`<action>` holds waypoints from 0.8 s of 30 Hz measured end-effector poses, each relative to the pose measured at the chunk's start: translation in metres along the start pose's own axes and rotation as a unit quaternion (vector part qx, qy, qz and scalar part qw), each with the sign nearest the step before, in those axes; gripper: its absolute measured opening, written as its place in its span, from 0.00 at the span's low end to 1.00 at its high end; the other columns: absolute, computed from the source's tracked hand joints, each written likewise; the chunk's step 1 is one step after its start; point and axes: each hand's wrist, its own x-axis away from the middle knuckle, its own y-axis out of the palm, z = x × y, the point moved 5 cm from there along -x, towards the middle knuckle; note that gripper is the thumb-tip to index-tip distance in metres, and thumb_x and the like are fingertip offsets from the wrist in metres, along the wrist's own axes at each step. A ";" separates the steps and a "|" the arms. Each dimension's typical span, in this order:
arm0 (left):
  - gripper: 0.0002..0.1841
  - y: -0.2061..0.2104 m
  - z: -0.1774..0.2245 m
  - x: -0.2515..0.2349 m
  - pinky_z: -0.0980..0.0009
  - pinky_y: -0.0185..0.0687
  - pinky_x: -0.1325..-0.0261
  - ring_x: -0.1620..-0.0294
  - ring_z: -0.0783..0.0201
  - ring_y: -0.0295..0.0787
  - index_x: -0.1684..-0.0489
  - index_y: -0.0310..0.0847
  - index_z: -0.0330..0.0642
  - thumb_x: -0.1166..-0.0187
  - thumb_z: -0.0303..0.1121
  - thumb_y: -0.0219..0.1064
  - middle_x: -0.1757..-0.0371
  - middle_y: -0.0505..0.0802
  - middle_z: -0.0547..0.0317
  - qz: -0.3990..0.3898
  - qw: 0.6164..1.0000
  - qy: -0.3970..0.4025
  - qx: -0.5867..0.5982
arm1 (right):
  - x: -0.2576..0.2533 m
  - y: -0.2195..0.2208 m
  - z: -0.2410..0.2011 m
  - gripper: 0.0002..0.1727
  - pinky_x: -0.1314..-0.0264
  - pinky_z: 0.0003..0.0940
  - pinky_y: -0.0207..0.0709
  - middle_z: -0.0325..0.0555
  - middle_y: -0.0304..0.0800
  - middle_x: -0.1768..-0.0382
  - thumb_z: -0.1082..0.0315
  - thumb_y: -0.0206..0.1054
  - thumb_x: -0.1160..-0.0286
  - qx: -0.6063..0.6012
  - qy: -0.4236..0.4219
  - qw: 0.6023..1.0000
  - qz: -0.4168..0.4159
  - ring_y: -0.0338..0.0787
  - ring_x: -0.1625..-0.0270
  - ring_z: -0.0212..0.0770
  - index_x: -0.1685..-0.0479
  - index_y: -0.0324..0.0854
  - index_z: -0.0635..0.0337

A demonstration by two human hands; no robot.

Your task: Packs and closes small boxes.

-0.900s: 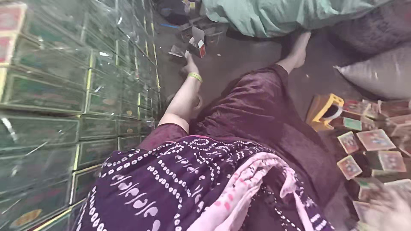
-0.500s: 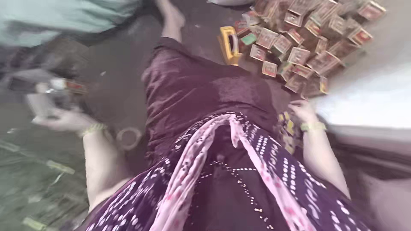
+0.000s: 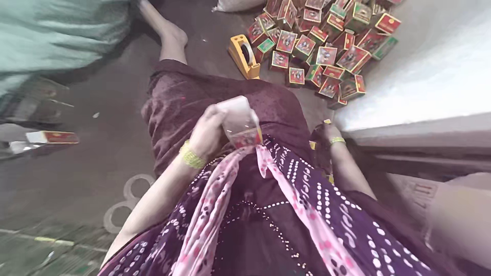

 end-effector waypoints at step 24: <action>0.42 0.003 -0.039 -0.026 0.66 0.87 0.34 0.42 0.69 0.91 0.24 0.67 0.31 0.42 0.29 0.85 0.43 0.92 0.50 -0.094 0.935 0.182 -0.290 | 0.240 -0.106 -0.245 0.13 0.35 0.50 0.80 0.52 0.92 0.43 0.76 0.63 0.20 -0.035 -0.739 0.584 0.333 0.88 0.36 0.53 0.46 0.91 0.57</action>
